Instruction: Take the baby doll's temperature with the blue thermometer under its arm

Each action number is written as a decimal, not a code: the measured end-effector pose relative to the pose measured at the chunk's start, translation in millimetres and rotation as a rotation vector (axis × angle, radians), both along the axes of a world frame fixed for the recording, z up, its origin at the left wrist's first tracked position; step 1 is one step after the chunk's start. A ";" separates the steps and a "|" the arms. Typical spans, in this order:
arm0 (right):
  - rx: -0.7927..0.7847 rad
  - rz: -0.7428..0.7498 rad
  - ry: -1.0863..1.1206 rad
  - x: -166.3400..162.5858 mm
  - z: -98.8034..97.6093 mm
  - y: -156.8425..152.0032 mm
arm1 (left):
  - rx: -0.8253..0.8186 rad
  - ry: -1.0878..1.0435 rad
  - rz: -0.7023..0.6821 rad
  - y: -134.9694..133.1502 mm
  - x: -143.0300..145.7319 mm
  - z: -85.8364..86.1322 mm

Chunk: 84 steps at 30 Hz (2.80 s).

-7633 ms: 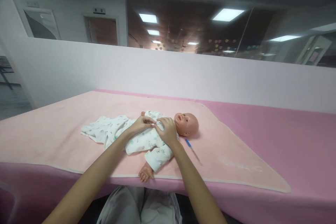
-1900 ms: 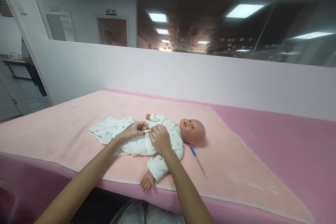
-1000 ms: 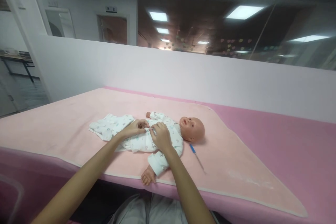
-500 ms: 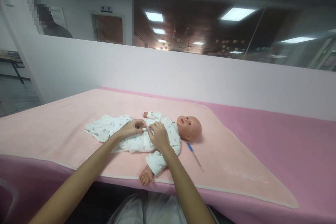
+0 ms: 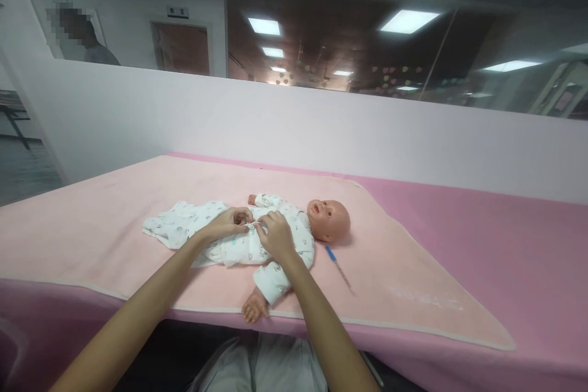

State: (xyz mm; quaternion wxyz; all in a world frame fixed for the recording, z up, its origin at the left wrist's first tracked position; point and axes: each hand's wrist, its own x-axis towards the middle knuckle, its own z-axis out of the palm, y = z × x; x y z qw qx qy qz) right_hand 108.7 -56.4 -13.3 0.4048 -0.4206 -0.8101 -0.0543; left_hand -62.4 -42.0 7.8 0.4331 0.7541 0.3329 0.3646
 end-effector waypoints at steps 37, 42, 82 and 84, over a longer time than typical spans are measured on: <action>0.014 -0.008 0.010 0.8 -1.7 1.9 | 0.058 0.070 0.160 -0.7 -0.8 -3.1; 0.020 -0.056 0.017 0.0 -3.8 2.3 | 0.032 0.061 0.073 -1.4 -1.2 -1.3; -0.124 -0.878 0.310 121.4 14.6 -113.2 | -0.054 0.078 0.081 4.0 -3.1 -4.6; -0.108 -0.814 0.362 119.6 17.7 -102.6 | -0.053 0.071 0.073 4.2 -2.9 -4.3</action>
